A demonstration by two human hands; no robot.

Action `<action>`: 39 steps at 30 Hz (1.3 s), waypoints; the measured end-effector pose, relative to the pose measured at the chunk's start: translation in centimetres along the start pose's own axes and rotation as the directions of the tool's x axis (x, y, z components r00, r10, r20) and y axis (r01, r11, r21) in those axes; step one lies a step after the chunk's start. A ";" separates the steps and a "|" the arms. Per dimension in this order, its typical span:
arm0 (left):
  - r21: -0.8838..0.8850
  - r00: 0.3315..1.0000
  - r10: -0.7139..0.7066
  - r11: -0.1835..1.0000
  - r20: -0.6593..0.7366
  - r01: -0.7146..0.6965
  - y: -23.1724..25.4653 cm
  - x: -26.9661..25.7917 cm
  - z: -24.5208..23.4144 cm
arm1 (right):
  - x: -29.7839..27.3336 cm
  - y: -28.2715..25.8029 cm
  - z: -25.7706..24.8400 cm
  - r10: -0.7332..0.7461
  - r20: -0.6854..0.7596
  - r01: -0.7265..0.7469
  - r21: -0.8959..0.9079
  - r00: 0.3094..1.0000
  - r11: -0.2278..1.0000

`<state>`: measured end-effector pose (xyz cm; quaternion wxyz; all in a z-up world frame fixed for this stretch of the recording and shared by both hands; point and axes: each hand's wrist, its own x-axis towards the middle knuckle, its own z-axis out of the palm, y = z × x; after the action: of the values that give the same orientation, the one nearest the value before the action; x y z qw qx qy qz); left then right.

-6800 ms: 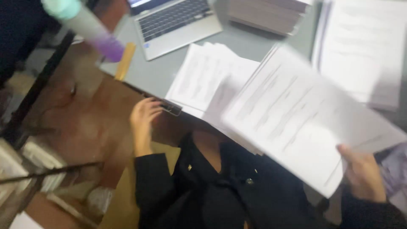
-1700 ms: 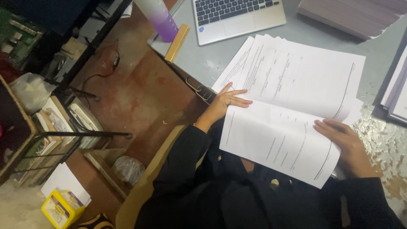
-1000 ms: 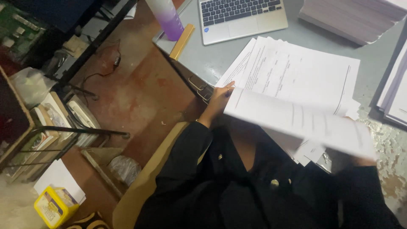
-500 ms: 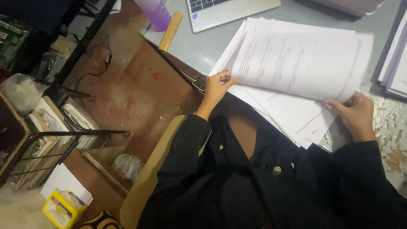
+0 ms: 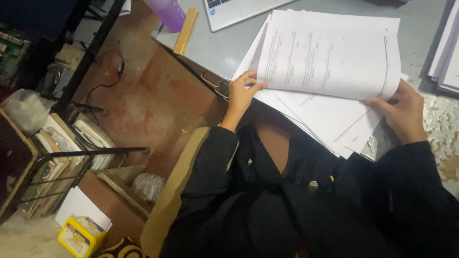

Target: Sorting and organizing stacks of printed documents on a desk

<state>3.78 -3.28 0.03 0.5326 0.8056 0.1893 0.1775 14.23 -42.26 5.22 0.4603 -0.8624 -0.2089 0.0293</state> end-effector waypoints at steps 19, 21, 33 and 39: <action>0.075 0.998 -0.062 0.995 -0.024 0.063 2.5 -1.5 0.5 | 0.0 0.6 0.5 0.051 -0.064 -0.057 -0.103 0.997 0.993; 0.023 0.999 -0.016 1.000 -0.032 0.017 2.9 -1.6 0.7 | 0.2 0.7 0.6 0.072 -0.073 -0.079 -0.097 0.995 0.992; 0.129 0.975 0.207 0.972 -0.081 -0.195 1.6 -1.5 2.0 | 0.3 1.6 1.0 0.158 -0.111 -0.179 -0.218 0.981 0.959; 0.197 0.967 0.201 0.966 -0.157 -0.169 2.2 -2.0 2.8 | 0.0 -1.4 1.1 0.266 -0.117 -0.285 -0.187 0.957 0.940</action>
<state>3.62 -7.27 0.88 0.4191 0.8463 0.1745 0.2788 13.46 -40.70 5.76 0.3707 -0.9258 -0.0669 0.0331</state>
